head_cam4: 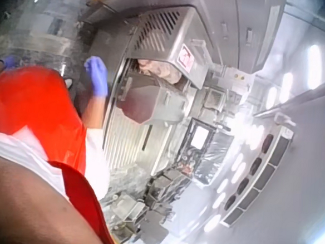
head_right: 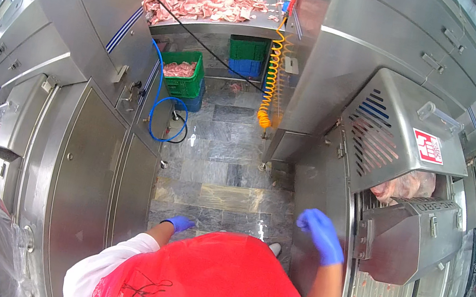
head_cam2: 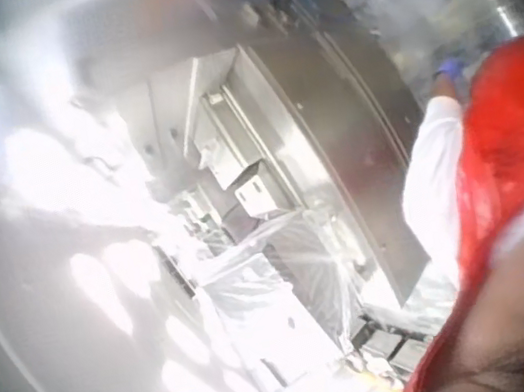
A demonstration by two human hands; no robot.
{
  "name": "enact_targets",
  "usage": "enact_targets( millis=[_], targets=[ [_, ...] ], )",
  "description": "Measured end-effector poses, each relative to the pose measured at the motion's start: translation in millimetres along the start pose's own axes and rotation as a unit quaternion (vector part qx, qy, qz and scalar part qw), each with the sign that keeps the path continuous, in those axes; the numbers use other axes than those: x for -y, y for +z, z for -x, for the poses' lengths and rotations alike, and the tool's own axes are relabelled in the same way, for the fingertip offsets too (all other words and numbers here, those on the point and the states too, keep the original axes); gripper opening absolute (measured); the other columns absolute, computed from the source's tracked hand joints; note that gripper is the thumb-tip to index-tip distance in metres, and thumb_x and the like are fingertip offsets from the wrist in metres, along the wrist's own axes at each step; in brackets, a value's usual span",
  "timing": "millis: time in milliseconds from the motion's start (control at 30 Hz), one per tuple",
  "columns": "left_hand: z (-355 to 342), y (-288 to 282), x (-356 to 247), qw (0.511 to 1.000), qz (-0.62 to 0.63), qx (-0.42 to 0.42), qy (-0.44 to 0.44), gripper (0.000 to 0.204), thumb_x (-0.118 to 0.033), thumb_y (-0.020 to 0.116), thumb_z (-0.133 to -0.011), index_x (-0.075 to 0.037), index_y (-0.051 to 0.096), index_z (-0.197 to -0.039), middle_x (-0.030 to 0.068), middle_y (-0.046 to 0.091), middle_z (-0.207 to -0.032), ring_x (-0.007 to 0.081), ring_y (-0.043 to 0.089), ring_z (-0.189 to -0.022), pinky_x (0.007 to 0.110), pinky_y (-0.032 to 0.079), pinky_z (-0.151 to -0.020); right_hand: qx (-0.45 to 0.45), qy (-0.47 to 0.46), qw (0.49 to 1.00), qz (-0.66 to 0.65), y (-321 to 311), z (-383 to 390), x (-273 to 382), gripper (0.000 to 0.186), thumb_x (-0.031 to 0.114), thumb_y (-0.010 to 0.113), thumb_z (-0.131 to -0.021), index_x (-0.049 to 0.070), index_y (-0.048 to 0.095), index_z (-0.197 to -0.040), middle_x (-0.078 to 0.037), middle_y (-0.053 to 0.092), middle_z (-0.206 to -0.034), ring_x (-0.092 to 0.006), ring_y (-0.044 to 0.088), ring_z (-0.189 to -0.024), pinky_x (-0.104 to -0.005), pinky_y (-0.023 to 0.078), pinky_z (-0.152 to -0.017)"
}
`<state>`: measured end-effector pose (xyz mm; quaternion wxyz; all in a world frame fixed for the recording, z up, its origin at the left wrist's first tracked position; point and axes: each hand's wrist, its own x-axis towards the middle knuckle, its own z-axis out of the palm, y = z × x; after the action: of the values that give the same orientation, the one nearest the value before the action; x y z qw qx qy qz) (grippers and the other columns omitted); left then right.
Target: The person loads large cuts of raw meat into a meat slicer and then manually arranges the resulting slices on a conveyor belt. The worker repeatedly feeds the machine and organizes the output.
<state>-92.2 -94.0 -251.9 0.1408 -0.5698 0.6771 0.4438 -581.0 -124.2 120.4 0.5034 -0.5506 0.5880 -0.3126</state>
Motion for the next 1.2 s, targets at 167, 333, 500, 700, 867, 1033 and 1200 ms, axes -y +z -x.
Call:
enact_targets(
  millis=[167,333,500,700,867,1033,1200],
  targets=[
    [15,16,7,0.982,0.157,-0.104,0.011,0.053,-0.044,0.045,-0.101,-0.004,0.069,-0.126,0.0247,0.063,-0.135,0.0433,0.059,-0.125,0.05,0.046,-0.106,0.107,0.077,0.931,0.342,41,-97,-179,0.052,0.051,0.052,-0.1,0.003,0.071,-0.1,-0.01,0.073,-0.097,-0.0227,0.067,-0.093,-0.0377,0.052,-0.082],
    [42,50,41,0.993,0.101,-0.062,-0.012,0.055,-0.047,0.047,-0.101,-0.005,0.067,-0.131,0.0231,0.062,-0.138,0.0417,0.058,-0.129,0.047,0.045,-0.108,0.257,0.406,0.802,0.355,7,-94,-269,0.037,0.051,0.053,-0.101,0.018,0.066,-0.09,-0.002,0.066,-0.085,-0.0159,0.058,-0.075,-0.0377,0.047,-0.066],
    [86,100,81,0.968,0.184,0.026,-0.168,0.057,-0.049,0.047,-0.102,-0.008,0.064,-0.138,0.0207,0.057,-0.146,0.0379,0.056,-0.135,0.047,0.044,-0.11,0.083,0.393,0.906,0.133,-17,-101,-267,0.034,0.049,0.054,-0.098,0.016,0.064,-0.092,-0.001,0.062,-0.081,-0.0159,0.055,-0.067,-0.0358,0.047,-0.063],
    [65,81,104,0.957,0.188,0.012,-0.219,0.054,-0.048,0.047,-0.101,-0.01,0.065,-0.135,0.0213,0.062,-0.139,0.0394,0.059,-0.129,0.051,0.047,-0.105,0.104,0.408,0.896,0.14,-26,-152,-270,0.032,0.047,0.054,-0.096,0.016,0.063,-0.091,0.0,0.061,-0.079,-0.0152,0.054,-0.064,-0.0353,0.045,-0.057],
    [25,11,89,0.985,0.133,-0.06,-0.094,0.054,-0.047,0.047,-0.102,-0.006,0.066,-0.131,0.0222,0.064,-0.136,0.0401,0.061,-0.126,0.05,0.047,-0.104,0.135,0.37,0.909,0.137,-13,-219,-269,0.034,0.048,0.054,-0.097,0.015,0.064,-0.093,-0.001,0.062,-0.081,-0.0159,0.055,-0.064,-0.0361,0.046,-0.058],
    [-11,-101,8,0.964,0.189,-0.167,-0.081,0.055,-0.047,0.049,-0.101,-0.002,0.068,-0.128,0.0227,0.066,-0.134,0.039,0.062,-0.125,0.046,0.048,-0.105,0.126,0.316,0.929,0.149,-12,-286,-271,0.043,0.051,0.052,-0.097,0.011,0.068,-0.096,-0.005,0.065,-0.08,-0.0197,0.059,-0.067,-0.0387,0.049,-0.062],
    [-23,-145,-11,0.944,0.279,-0.157,-0.082,0.054,-0.043,0.053,-0.102,-0.001,0.064,-0.134,0.0198,0.066,-0.136,0.0321,0.062,-0.127,0.042,0.045,-0.11,0.178,0.269,0.929,0.179,1,-346,-265,0.04,0.05,0.055,-0.098,0.012,0.066,-0.101,-0.004,0.063,-0.081,-0.0173,0.057,-0.066,-0.0364,0.047,-0.059]
  ],
)
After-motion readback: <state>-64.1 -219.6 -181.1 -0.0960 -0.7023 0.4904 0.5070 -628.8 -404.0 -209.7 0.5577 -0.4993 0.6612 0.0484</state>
